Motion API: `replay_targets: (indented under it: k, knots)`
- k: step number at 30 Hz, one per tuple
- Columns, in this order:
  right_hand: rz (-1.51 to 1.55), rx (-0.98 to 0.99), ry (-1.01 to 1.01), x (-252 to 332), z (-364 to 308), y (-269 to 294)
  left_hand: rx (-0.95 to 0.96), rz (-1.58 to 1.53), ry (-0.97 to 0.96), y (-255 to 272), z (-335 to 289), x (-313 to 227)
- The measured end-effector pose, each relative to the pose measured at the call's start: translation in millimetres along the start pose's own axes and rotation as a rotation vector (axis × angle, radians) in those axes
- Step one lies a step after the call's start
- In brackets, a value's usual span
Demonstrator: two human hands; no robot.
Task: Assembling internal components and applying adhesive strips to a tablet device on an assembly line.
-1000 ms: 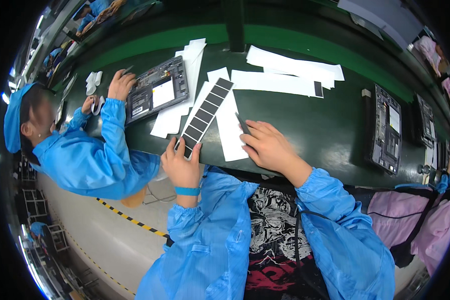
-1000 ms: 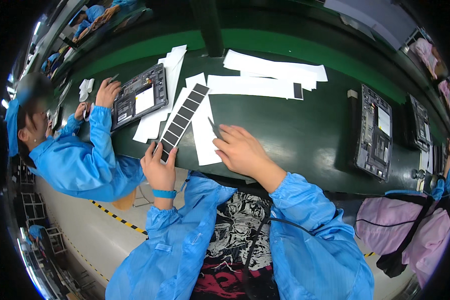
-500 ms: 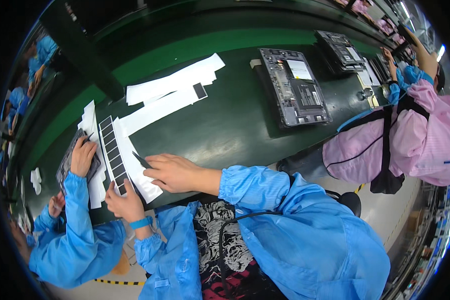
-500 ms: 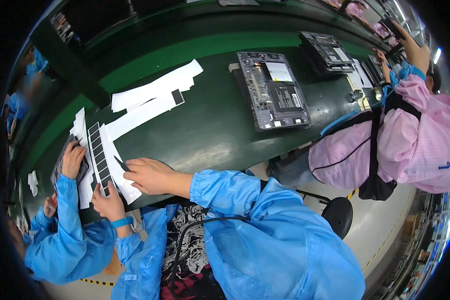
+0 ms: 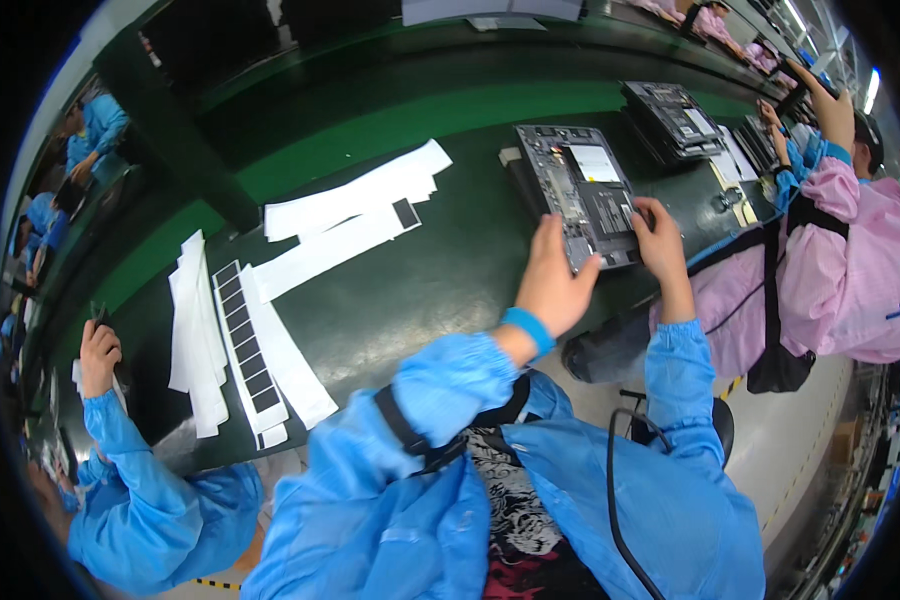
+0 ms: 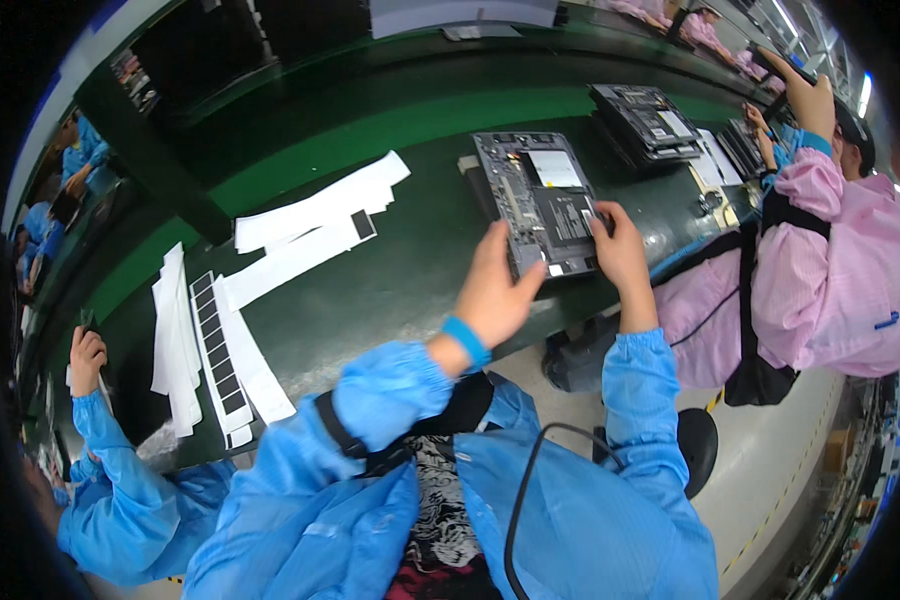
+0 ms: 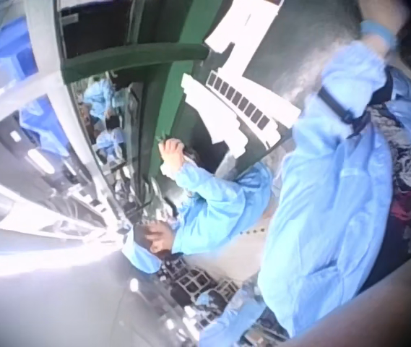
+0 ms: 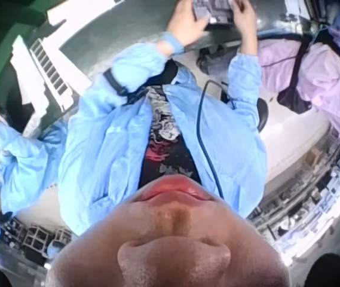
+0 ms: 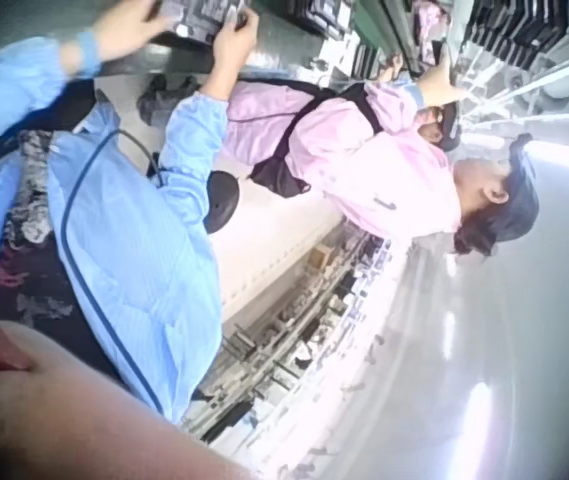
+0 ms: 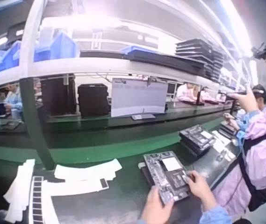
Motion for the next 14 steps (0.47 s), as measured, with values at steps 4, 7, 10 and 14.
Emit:
replay_targets:
  k: [4,7,10,14]
  knots:
    - [-0.041,-0.107,-0.09,2.0,-4.8,1.5,-0.166,-0.126,0.006,-39.0,0.0,11.1]
    - [0.029,-0.147,-0.142,7.3,-3.6,1.5,-0.299,-0.135,0.044,-48.2,0.3,16.0]
    - [0.019,-0.156,-0.18,11.1,-5.5,-1.6,-0.369,-0.075,0.051,-47.2,-0.4,18.4]
    - [0.123,-0.194,-0.239,12.1,-10.3,0.4,-0.418,-0.121,0.014,-36.9,-1.0,17.9]
Point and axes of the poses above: each hand's wrist, its own z-axis towards the middle knuckle, its own y-axis out of the back of the hand, x = y × z, the point moved 2 cm from there along z, towards the middle knuckle, and after that the axes turned 14 degrees about -z, right-handed, at the moved point
